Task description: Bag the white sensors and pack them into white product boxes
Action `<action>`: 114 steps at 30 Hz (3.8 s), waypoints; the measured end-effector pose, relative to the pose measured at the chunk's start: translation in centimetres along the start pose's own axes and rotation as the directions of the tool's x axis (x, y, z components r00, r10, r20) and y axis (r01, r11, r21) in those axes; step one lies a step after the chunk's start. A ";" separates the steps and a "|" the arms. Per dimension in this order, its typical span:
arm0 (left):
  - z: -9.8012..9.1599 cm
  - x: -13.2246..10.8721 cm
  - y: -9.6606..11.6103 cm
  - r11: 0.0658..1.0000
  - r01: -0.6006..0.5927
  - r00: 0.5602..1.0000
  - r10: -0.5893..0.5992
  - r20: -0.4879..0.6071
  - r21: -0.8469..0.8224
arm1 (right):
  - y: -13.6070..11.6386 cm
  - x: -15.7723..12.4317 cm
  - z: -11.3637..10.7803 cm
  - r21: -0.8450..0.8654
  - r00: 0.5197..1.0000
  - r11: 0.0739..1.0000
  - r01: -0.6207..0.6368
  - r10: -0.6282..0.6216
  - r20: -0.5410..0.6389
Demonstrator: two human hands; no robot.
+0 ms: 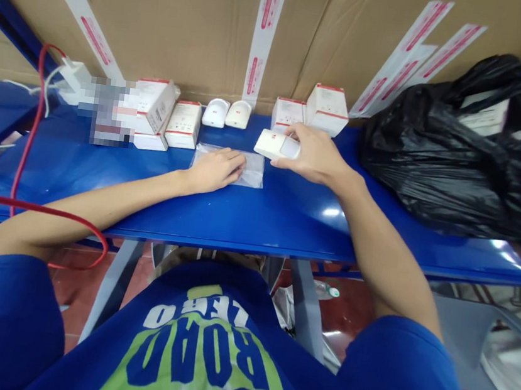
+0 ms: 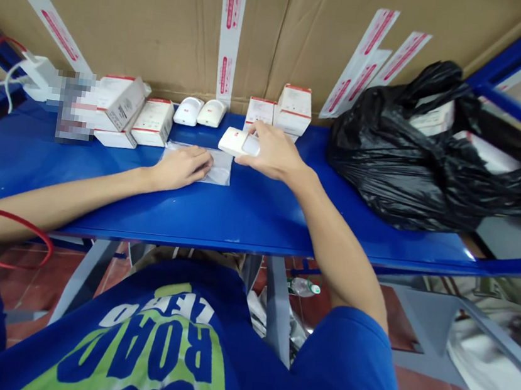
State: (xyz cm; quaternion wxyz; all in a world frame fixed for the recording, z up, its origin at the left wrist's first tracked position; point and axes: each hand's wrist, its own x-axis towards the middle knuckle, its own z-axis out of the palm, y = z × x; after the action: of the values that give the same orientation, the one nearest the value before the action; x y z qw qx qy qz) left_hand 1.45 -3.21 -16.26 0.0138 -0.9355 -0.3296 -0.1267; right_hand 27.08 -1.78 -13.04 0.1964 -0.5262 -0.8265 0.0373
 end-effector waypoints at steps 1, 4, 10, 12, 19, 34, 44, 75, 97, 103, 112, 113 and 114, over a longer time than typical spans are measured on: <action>0.0 -0.1 0.0 1.000 0.011 1.000 -0.012 -0.020 -0.012 | -0.1 0.0 -0.2 0.002 1.000 1.000 -0.009 0.009 -0.008; -0.1 -0.5 0.0 0.999 0.033 0.996 -0.035 -0.077 -0.025 | -0.2 -0.1 -0.6 0.018 0.999 1.000 -0.017 0.018 -0.042; -0.6 -1.0 0.1 0.997 0.071 0.982 -0.070 -0.174 0.001 | -0.1 0.1 -1.5 0.082 0.988 0.997 0.010 0.003 -0.155; -0.9 -1.1 0.1 0.996 0.085 0.978 -0.084 -0.193 -0.004 | 0.0 0.2 -1.8 0.078 0.983 0.997 0.025 -0.010 -0.186; -0.9 -1.4 0.0 0.990 0.111 0.968 -0.128 -0.214 -0.092 | 0.8 0.3 -1.3 0.024 0.979 0.997 0.067 -0.061 -0.194; -0.5 -1.3 -0.1 0.968 0.144 0.956 -0.190 -0.224 -0.206 | 0.2 -0.4 -2.3 0.004 0.977 0.996 0.091 -0.088 -0.196; -1.1 -1.4 -0.1 0.980 0.142 0.957 -0.172 -0.232 -0.143 | 0.3 -0.9 -3.7 0.248 0.983 0.961 0.120 -0.080 -0.166; 0.5 -0.2 -0.7 0.999 -0.025 0.949 0.009 -0.316 -0.044 | 0.3 -1.0 -3.9 0.285 0.997 0.956 0.067 -0.072 0.007; -0.4 -0.1 0.0 0.998 0.015 0.970 0.001 -0.243 0.066 | 0.2 -0.7 -3.1 0.173 0.993 0.978 0.121 -0.118 -0.026; -0.5 -0.2 0.3 0.998 0.011 0.968 0.007 -0.251 0.068 | 0.2 -0.7 -2.9 0.192 0.991 0.973 0.130 -0.132 -0.001; -0.3 -0.4 0.5 0.992 -0.047 0.948 0.082 -0.308 0.119 | -0.2 -0.7 -3.0 0.231 0.986 0.969 0.088 -0.118 0.117; -0.3 -0.4 0.5 0.992 -0.047 0.948 0.081 -0.309 0.113 | -0.3 -0.7 -3.0 0.232 0.985 0.968 0.093 -0.123 0.121; -0.4 -0.5 0.6 0.993 -0.045 0.946 0.077 -0.314 0.108 | -0.3 -0.7 -3.0 0.234 0.984 0.967 0.096 -0.128 0.124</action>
State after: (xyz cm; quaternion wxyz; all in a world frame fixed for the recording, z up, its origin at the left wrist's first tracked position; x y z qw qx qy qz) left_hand 1.37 -3.98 -15.99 0.1172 -0.9109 -0.2997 -0.2584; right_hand 28.16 -2.95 -10.35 0.1994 -0.4487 -0.8570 0.1566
